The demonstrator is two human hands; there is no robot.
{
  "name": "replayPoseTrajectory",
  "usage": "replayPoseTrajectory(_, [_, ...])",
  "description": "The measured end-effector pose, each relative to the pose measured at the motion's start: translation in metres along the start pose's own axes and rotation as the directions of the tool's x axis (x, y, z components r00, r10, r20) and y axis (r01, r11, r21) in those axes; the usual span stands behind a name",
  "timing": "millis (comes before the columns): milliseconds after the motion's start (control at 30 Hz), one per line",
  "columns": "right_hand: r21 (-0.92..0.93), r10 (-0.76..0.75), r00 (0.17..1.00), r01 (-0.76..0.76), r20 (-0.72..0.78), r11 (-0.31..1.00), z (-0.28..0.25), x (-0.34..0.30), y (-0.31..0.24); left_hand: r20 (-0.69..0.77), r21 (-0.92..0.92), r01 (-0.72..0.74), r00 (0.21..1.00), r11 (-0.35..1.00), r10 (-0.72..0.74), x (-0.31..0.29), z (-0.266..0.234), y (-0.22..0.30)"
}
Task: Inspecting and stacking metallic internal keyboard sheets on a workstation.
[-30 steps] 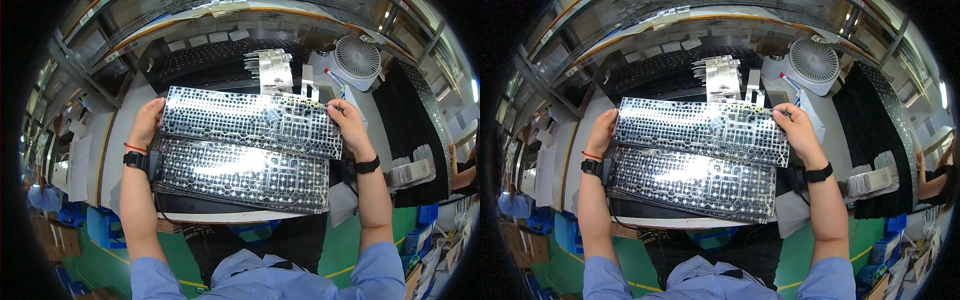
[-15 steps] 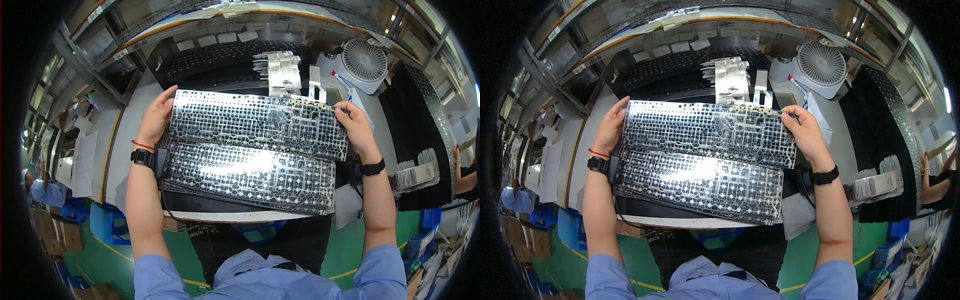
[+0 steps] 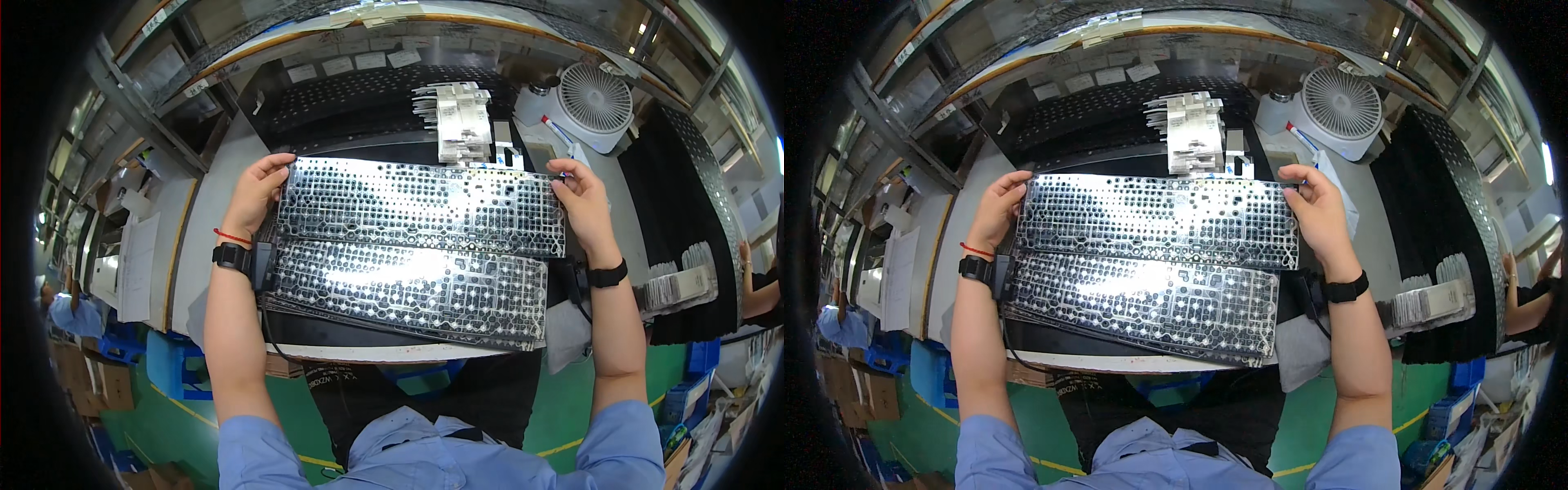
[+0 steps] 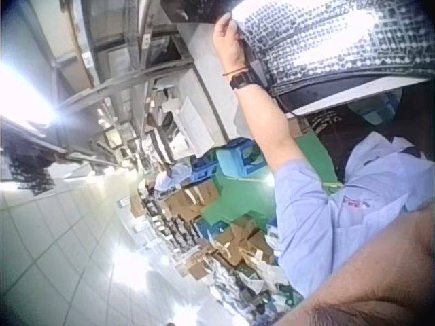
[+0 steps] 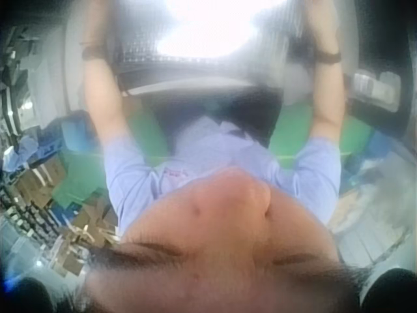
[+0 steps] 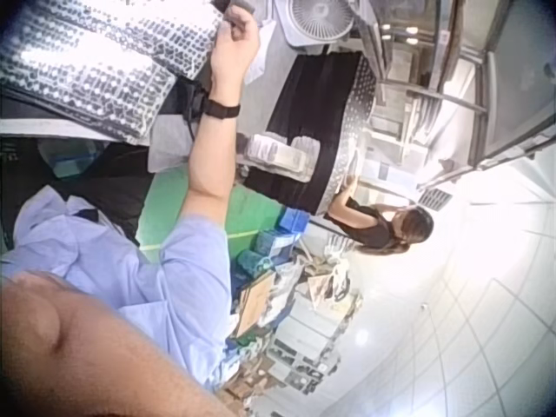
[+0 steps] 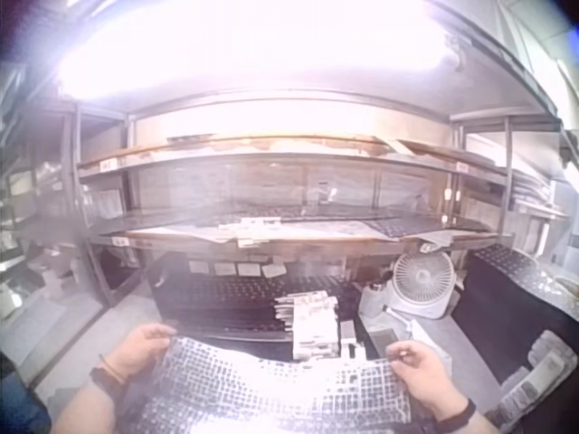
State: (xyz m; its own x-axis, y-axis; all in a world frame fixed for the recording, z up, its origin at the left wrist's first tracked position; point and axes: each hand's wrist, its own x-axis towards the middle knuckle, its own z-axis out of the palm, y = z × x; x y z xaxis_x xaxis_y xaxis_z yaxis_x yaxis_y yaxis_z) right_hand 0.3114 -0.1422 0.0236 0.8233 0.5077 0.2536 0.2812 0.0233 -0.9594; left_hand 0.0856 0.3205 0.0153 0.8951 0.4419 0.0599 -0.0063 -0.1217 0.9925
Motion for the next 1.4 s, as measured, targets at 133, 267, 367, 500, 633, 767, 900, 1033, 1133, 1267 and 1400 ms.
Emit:
replayPoseTrajectory(133, [-0.033,-0.051,0.999,0.051,0.001,0.998,-0.003,0.003,0.005,0.02,-0.015,0.011,1.0,1.0,-0.011,0.002,-0.003,-0.003])
replayPoseTrajectory(267, [-0.04,-0.049,0.999,0.05,0.016,0.998,-0.004,0.004,0.007,0.092,-0.046,-0.03,0.995,0.998,0.034,-0.002,0.003,0.002])
replayPoseTrajectory(367, [-0.043,-0.045,0.999,0.046,0.006,0.998,-0.005,0.003,0.006,0.213,-0.115,-0.054,0.974,0.992,0.078,-0.009,0.01,0.007])
replayPoseTrajectory(500, [-0.023,-0.055,0.998,0.055,-0.007,0.998,-0.004,0.004,0.006,0.241,-0.105,-0.123,0.96,0.987,0.145,-0.01,0.017,0.006])
replayPoseTrajectory(633, [-0.026,-0.065,0.998,0.064,-0.016,0.998,-0.005,0.004,0.008,0.141,-0.1,-0.087,0.985,0.991,0.101,-0.007,0.018,0.006])
replayPoseTrajectory(767, [-0.027,-0.067,0.997,0.066,-0.027,0.997,-0.004,0.003,0.007,0.064,-0.207,-0.008,0.998,0.978,0.022,0.001,0.008,0.001])
replayPoseTrajectory(900, [-0.021,-0.062,0.997,0.062,-0.037,0.998,-0.003,0.003,0.005,0.061,-0.181,-0.04,0.997,0.983,0.052,0.004,-0.001,-0.005])
replayPoseTrajectory(1033, [0.001,-0.063,0.997,0.063,-0.038,0.998,-0.005,0.004,0.007,0.017,-0.131,-0.083,0.996,0.988,0.086,0.001,0.005,-0.004])
replayPoseTrajectory(1133, [0.008,-0.071,0.997,0.071,-0.043,0.997,-0.004,0.003,0.007,0.016,-0.106,-0.099,0.995,0.989,0.102,-0.001,0.007,-0.003])
replayPoseTrajectory(1267, [0.02,-0.105,0.993,0.106,-0.052,0.994,-0.004,0.004,0.006,0.032,-0.116,-0.07,0.997,0.991,0.075,0.001,-0.002,-0.006])
replayPoseTrajectory(1400, [0.018,-0.125,0.99,0.126,-0.059,0.992,-0.004,0.004,0.006,0.065,-0.199,-0.026,0.997,0.98,0.04,0.001,-0.004,-0.003])
